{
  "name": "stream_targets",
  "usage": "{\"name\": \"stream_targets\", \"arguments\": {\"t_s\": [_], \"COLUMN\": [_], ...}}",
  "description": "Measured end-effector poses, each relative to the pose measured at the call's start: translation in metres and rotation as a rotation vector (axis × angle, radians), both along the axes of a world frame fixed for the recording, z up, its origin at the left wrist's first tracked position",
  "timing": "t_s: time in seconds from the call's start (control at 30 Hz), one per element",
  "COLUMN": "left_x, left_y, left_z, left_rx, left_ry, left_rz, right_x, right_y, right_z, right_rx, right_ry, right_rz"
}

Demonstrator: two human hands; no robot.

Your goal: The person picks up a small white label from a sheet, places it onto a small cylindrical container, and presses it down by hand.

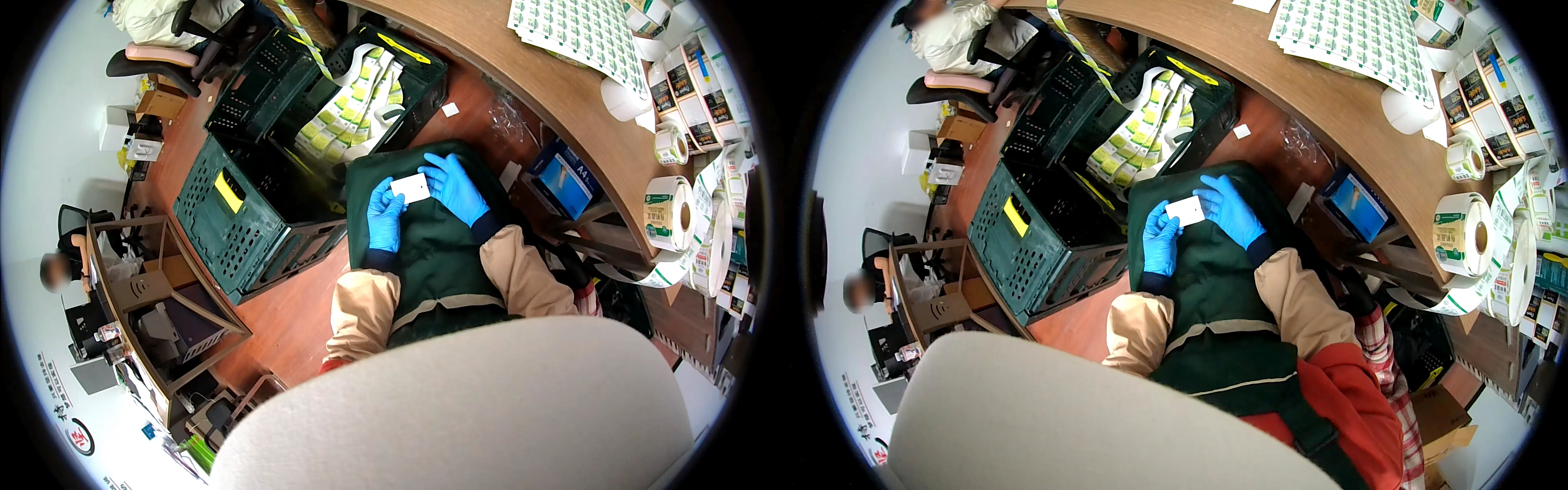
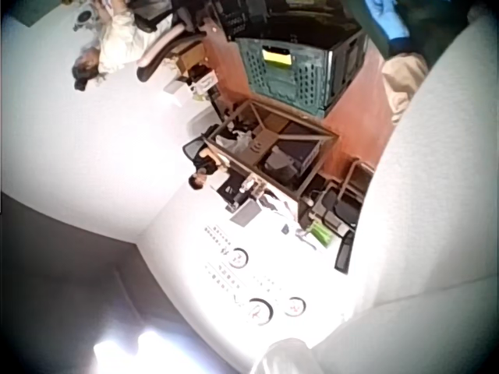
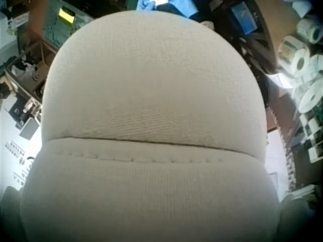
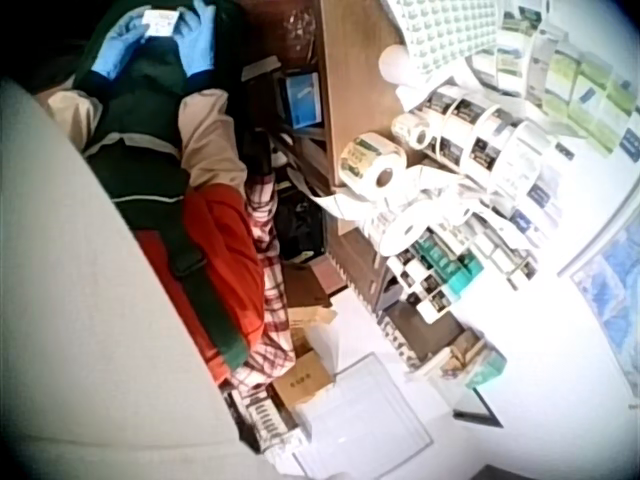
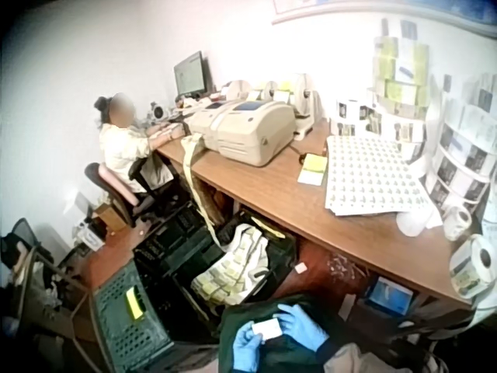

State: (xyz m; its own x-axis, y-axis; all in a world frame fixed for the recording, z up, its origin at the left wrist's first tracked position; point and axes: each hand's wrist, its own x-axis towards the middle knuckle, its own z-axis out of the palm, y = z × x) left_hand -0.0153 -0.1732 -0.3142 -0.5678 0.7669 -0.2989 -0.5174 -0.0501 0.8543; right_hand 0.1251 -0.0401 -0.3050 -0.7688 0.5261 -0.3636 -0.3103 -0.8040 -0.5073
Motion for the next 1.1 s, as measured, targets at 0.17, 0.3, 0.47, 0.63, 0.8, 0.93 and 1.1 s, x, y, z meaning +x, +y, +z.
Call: {"name": "stream_targets", "arguments": {"t_s": [0.17,0.3,0.47,0.63,0.8,0.93,1.1], "left_x": [-0.015,-0.014,-0.009,-0.006,-0.006,-0.007,-0.004], "left_y": [-0.01,-0.009,-0.006,-0.005,-0.001,-0.003,-0.002], "left_z": [0.002,0.001,-0.007,-0.012,-0.006,-0.01,-0.003], "left_rx": [0.148,0.155,0.094,0.041,0.041,0.02,-0.014], "left_ry": [-0.308,-0.32,-0.234,-0.151,-0.195,-0.151,-0.109], "left_rz": [-0.047,-0.071,-0.056,0.019,-0.012,-0.053,-0.071], "right_x": [0.005,-0.003,-0.003,-0.007,-0.006,-0.009,-0.009], "right_y": [0.006,-0.011,-0.01,-0.01,-0.012,-0.014,-0.017], "right_z": [-0.007,0.0,0.001,0.017,-0.01,-0.004,0.0], "right_rx": [-0.003,0.29,0.247,0.115,0.367,0.533,0.524], "right_ry": [0.012,-0.232,-0.264,-0.227,-0.3,-0.349,-0.274], "right_rz": [0.045,0.203,0.262,0.248,0.239,0.236,0.187]}}
